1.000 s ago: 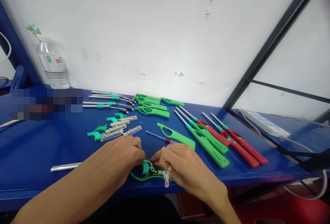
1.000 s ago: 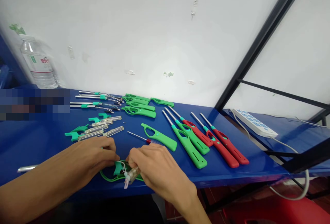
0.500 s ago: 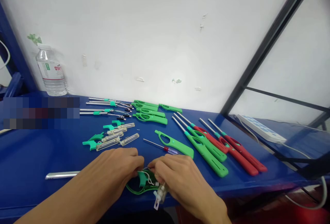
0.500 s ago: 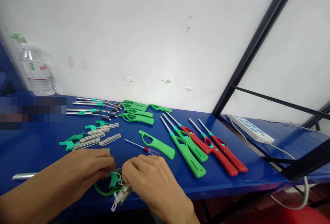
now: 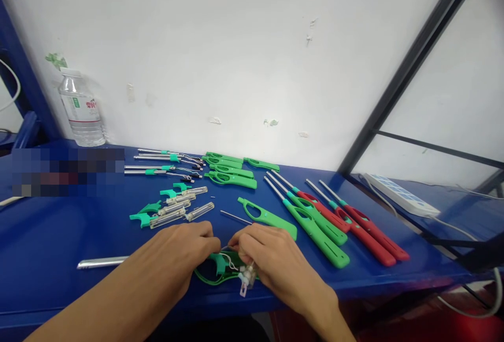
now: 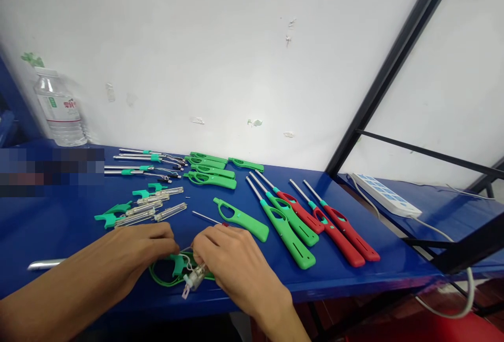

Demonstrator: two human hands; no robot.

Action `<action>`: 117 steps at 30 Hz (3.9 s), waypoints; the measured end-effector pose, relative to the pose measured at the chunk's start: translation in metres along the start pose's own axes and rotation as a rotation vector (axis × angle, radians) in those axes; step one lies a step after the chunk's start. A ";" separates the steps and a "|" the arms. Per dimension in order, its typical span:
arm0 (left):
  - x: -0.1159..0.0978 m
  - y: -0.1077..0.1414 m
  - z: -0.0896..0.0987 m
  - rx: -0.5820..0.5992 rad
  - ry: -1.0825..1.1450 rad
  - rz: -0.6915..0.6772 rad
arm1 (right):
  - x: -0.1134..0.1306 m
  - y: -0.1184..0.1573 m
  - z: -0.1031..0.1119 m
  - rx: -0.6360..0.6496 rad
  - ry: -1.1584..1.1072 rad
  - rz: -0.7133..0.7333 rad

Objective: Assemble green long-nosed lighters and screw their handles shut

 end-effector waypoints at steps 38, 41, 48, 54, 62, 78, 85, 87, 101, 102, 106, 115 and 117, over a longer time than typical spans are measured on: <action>-0.023 -0.003 0.013 0.135 -0.209 0.133 | -0.003 0.009 -0.002 -0.096 -0.126 0.012; -0.021 -0.005 0.012 0.117 -0.185 0.150 | -0.003 0.010 -0.003 -0.098 -0.127 0.014; -0.031 -0.003 0.014 0.030 -0.137 0.090 | -0.004 0.011 -0.002 -0.068 -0.108 -0.007; -0.047 0.003 0.029 -0.013 -0.101 0.082 | -0.003 0.011 -0.001 -0.089 -0.121 0.004; -0.030 -0.010 0.013 0.197 -0.191 0.189 | -0.004 0.013 -0.002 -0.117 -0.125 0.014; -0.029 -0.023 0.013 0.181 -0.264 0.183 | -0.002 0.012 -0.001 -0.158 -0.102 0.036; -0.032 -0.021 0.008 0.105 -0.239 0.158 | -0.001 0.011 0.003 -0.150 -0.148 0.013; -0.032 -0.020 0.007 0.091 -0.254 0.158 | 0.000 0.011 0.004 -0.175 -0.152 -0.014; -0.034 -0.021 0.010 0.148 -0.207 0.216 | -0.007 0.019 0.014 -0.300 -0.073 -0.380; -0.034 -0.021 0.010 0.142 -0.201 0.213 | -0.008 0.019 0.015 -0.308 -0.095 -0.384; -0.034 -0.023 0.011 0.127 -0.199 0.208 | -0.008 0.016 0.016 -0.263 -0.080 -0.391; -0.034 -0.022 0.011 0.093 -0.235 0.169 | -0.010 0.011 0.007 -0.151 0.004 -0.397; -0.034 -0.022 0.011 0.079 -0.243 0.154 | -0.011 0.011 0.006 -0.144 -0.017 -0.396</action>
Point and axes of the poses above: each hand's wrist, its own y-axis away from the middle knuckle, its own z-axis out of the back of the hand, x = y × z, the point moved 5 cm from there along -y, towards the middle knuckle, and after that the axes turned 4 degrees about x, right-handed, at the moved point
